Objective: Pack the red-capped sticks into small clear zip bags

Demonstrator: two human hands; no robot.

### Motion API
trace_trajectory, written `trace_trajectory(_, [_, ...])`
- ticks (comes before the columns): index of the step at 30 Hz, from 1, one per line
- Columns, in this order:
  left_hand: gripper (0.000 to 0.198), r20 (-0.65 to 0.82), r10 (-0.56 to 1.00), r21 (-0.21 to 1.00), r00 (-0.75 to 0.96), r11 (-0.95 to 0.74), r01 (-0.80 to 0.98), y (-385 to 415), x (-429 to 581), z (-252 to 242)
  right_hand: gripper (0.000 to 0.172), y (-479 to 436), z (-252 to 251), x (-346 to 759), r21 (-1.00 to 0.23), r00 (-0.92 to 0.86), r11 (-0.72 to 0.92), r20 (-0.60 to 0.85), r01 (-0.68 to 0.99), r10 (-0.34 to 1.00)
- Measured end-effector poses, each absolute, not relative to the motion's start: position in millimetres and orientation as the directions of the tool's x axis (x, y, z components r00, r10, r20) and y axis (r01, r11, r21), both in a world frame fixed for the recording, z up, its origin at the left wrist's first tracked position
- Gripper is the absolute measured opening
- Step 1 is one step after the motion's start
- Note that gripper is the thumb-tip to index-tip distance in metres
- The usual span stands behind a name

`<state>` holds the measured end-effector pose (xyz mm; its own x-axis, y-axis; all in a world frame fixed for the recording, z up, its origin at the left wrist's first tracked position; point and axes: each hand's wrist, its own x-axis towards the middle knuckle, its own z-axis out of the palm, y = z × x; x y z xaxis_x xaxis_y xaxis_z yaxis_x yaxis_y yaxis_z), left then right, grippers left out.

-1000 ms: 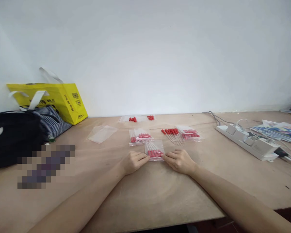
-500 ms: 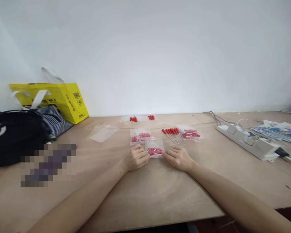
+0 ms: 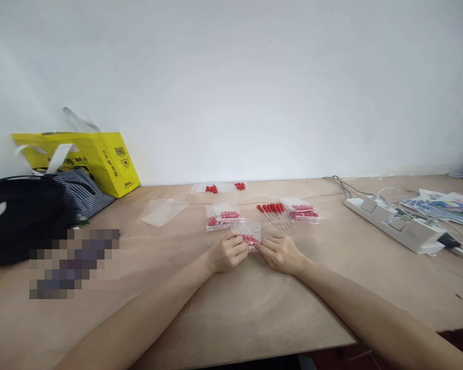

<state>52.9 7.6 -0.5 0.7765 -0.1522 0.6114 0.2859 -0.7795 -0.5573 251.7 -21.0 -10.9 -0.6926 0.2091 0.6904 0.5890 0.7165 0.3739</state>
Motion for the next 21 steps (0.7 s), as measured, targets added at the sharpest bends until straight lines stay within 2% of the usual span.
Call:
trace_trajectory(9, [0.017, 0.631, -0.120, -0.536, 0.766, -0.781, 0.319, 5, 25, 10, 0.024, -17, -13, 262, 0.290, -0.647, 0.719, 0.708, 0.632, 0.283])
trace_trajectory(13, [0.015, 0.670, -0.028, -0.458, 0.742, -0.802, 0.383, 5, 15, 9, 0.020, -18, -12, 265, 0.216, -0.581, 0.687, 0.732, 0.694, 0.356])
trace_trajectory(18, [0.008, 0.689, 0.037, -0.357, 0.724, -0.852, 0.383, 0, 15, 11, 0.021, -20, -11, 256, 0.185, -0.543, 0.668, 0.750, 0.721, 0.378])
trace_trajectory(21, [0.015, 0.693, 0.076, -0.286, 0.717, -0.884, 0.370, -2, 17, 12, 0.020, -19, -13, 255, 0.138, -0.508, 0.672, 0.766, 0.728, 0.393])
